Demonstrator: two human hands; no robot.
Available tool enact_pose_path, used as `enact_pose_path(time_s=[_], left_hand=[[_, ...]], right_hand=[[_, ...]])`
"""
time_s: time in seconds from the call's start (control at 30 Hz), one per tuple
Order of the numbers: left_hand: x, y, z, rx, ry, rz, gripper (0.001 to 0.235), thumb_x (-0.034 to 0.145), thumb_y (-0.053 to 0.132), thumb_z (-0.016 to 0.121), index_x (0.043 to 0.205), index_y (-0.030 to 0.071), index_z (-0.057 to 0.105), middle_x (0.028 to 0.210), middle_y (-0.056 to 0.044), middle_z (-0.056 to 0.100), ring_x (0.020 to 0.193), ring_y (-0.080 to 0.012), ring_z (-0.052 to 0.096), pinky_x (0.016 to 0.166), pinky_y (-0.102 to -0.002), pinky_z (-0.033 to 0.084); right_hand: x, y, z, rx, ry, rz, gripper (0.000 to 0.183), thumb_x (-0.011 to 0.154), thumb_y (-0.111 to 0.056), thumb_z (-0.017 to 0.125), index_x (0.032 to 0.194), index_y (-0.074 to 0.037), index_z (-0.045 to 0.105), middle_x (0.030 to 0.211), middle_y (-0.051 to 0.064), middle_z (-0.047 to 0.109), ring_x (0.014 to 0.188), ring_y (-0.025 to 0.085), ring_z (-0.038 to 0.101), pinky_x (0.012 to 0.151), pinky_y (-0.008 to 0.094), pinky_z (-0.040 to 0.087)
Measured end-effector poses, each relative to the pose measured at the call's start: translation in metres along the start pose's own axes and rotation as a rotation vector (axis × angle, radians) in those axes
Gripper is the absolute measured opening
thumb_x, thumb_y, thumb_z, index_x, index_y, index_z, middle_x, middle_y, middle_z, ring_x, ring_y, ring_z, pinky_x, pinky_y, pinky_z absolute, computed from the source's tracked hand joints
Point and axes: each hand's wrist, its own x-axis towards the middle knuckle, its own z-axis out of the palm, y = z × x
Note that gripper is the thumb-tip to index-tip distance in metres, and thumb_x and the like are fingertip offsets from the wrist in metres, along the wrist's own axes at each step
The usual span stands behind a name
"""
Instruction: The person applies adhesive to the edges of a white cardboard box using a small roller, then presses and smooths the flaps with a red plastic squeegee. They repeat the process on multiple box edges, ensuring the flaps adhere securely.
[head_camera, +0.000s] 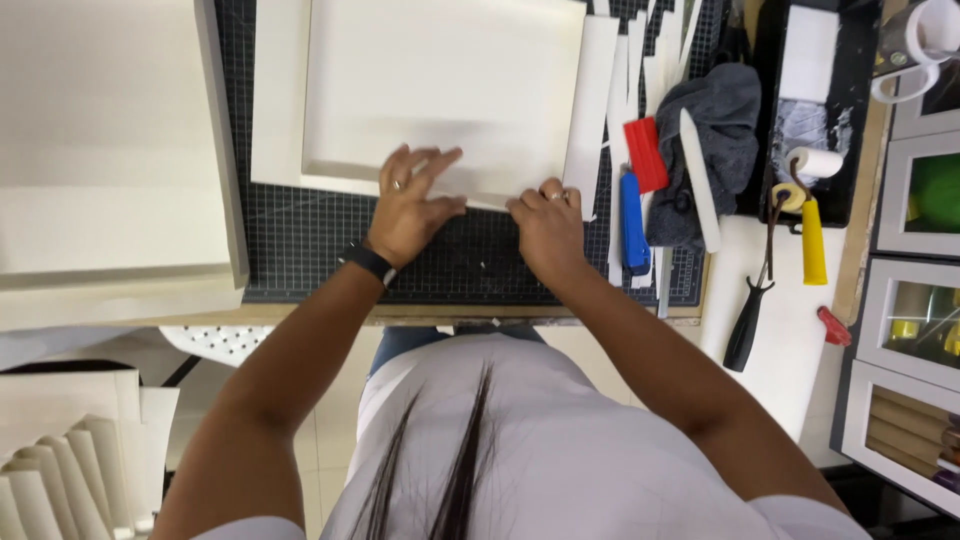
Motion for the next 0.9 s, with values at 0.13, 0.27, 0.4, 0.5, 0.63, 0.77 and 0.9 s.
enact_pose_path(time_s=[0.13, 0.27, 0.4, 0.5, 0.63, 0.77, 0.9], left_hand=[[0.024, 0.013, -0.029, -0.076, -0.079, -0.119, 0.011, 0.084, 0.031, 0.088, 0.087, 0.023, 0.081, 0.150, 0.002, 0.059, 0.148, -0.0325, 0.036, 0.123, -0.059, 0.022], [0.026, 0.008, -0.028, -0.103, -0.195, -0.212, 0.012, 0.077, 0.030, 0.091, 0.085, 0.025, 0.083, 0.158, 0.000, 0.052, 0.155, -0.0396, 0.019, 0.126, -0.057, 0.011], [0.027, 0.006, -0.027, -0.024, -0.192, -0.163, 0.014, 0.080, 0.038, 0.088, 0.090, 0.029, 0.085, 0.168, 0.002, 0.038, 0.158, -0.0398, 0.009, 0.128, -0.055, 0.006], [0.001, -0.001, -0.038, -0.094, -0.048, -0.196, 0.009, 0.084, 0.032, 0.087, 0.089, 0.027, 0.083, 0.164, 0.002, 0.043, 0.154, -0.0365, 0.023, 0.125, -0.060, 0.016], [-0.003, -0.010, -0.060, 0.011, -0.018, -0.181, 0.012, 0.086, 0.035, 0.088, 0.094, 0.027, 0.085, 0.164, 0.001, 0.044, 0.155, -0.0374, 0.023, 0.125, -0.061, 0.019], [0.009, -0.028, -0.049, -0.029, -0.210, -0.287, 0.013, 0.079, 0.041, 0.087, 0.089, 0.034, 0.084, 0.169, 0.005, 0.036, 0.158, -0.0393, 0.002, 0.128, -0.055, 0.004], [0.006, -0.028, -0.061, -0.102, -0.126, -0.116, 0.016, 0.091, 0.037, 0.086, 0.078, 0.030, 0.081, 0.169, -0.009, 0.027, 0.155, -0.0482, 0.001, 0.128, -0.067, 0.003]], right_hand=[[0.013, -0.001, -0.006, -0.007, -0.041, -0.027, 0.013, 0.100, -0.016, 0.069, 0.089, -0.015, 0.076, 0.081, 0.001, 0.061, 0.098, 0.020, 0.047, 0.091, 0.040, 0.031], [0.030, -0.034, -0.019, 0.071, -0.048, -0.011, 0.014, 0.090, -0.018, 0.077, 0.103, -0.016, 0.079, 0.118, 0.008, 0.063, 0.116, 0.030, 0.046, 0.094, 0.047, 0.033], [0.031, -0.042, 0.000, 0.063, 0.099, -0.034, 0.006, 0.096, -0.019, 0.073, 0.096, -0.015, 0.077, 0.118, 0.006, 0.059, 0.118, 0.029, 0.047, 0.095, 0.046, 0.035], [0.025, -0.043, 0.014, 0.031, 0.053, -0.023, 0.008, 0.095, -0.016, 0.071, 0.099, -0.011, 0.077, 0.123, 0.010, 0.059, 0.126, 0.035, 0.045, 0.099, 0.050, 0.035], [0.034, -0.061, -0.002, 0.016, -0.015, 0.002, 0.009, 0.093, -0.014, 0.072, 0.096, -0.010, 0.079, 0.130, 0.017, 0.060, 0.132, 0.042, 0.044, 0.104, 0.055, 0.034], [0.057, -0.084, -0.006, 0.097, 0.164, -0.041, 0.016, 0.092, -0.014, 0.077, 0.109, -0.014, 0.079, 0.143, 0.017, 0.053, 0.137, 0.041, 0.042, 0.104, 0.056, 0.034], [0.065, -0.101, -0.007, 0.072, 0.238, -0.080, 0.013, 0.102, -0.012, 0.068, 0.100, -0.019, 0.079, 0.137, 0.012, 0.058, 0.131, 0.036, 0.049, 0.101, 0.051, 0.042]])
